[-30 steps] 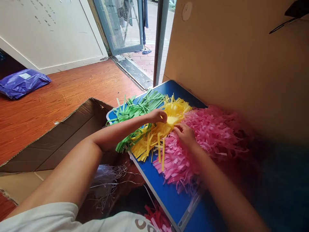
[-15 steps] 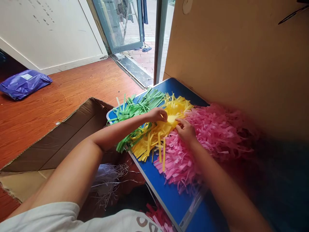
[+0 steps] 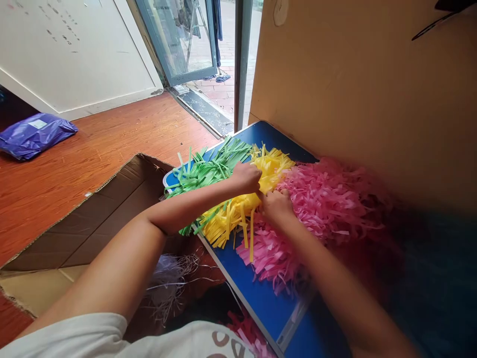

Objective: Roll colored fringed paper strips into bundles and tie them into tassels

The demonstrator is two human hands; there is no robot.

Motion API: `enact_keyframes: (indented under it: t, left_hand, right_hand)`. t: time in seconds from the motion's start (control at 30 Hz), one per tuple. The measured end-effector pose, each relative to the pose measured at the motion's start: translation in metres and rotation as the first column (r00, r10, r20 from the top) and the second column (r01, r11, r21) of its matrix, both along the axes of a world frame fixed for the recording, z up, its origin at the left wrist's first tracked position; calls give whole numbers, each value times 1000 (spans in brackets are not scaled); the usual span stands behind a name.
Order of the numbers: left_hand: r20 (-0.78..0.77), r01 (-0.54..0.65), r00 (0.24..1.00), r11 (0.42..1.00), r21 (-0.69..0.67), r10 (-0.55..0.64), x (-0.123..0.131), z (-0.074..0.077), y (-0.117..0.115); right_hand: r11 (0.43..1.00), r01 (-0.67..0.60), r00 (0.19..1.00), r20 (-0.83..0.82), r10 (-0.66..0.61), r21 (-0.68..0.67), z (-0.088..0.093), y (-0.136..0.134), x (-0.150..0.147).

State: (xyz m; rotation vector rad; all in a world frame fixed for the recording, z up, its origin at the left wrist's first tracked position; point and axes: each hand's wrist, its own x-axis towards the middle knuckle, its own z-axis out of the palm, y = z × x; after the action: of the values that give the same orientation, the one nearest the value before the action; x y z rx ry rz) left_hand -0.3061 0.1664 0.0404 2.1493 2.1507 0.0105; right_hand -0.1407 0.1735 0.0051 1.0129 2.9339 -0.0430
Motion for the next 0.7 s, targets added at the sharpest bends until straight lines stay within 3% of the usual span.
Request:
enact_keyframes:
  t: [0.1, 0.23, 0.33, 0.47, 0.57, 0.63, 0.7]
  left_hand:
    - [-91, -27, 995, 999, 22, 29, -2, 10, -6]
    - [-75, -179, 979, 977, 121, 188, -7, 33, 2]
    - [-5, -281, 957, 935, 217, 289, -10, 53, 17]
    - [179, -375, 926, 869, 322, 333, -15, 78, 33]
    - [390, -480, 870, 701, 527, 302, -29, 110, 38]
    - [493, -513, 848, 531, 674, 195, -36, 144, 37]
    - [501, -500, 859, 374, 781, 102, -35, 181, 31]
  right_hand:
    - [998, -22, 995, -100, 27, 53, 5, -5, -4]
    - [994, -82, 994, -76, 77, -77, 9, -7, -23]
    - [996, -16, 997, -76, 9, -90, 8, -5, -35]
    - [994, 6, 996, -89, -16, -107, 0, -9, -34]
    - [991, 21, 994, -107, -36, -135, -7, -16, -28]
    - [989, 30, 988, -146, -51, -146, -6, -19, -25]
    - [985, 39, 978, -195, -71, -166, 3, -20, -23]
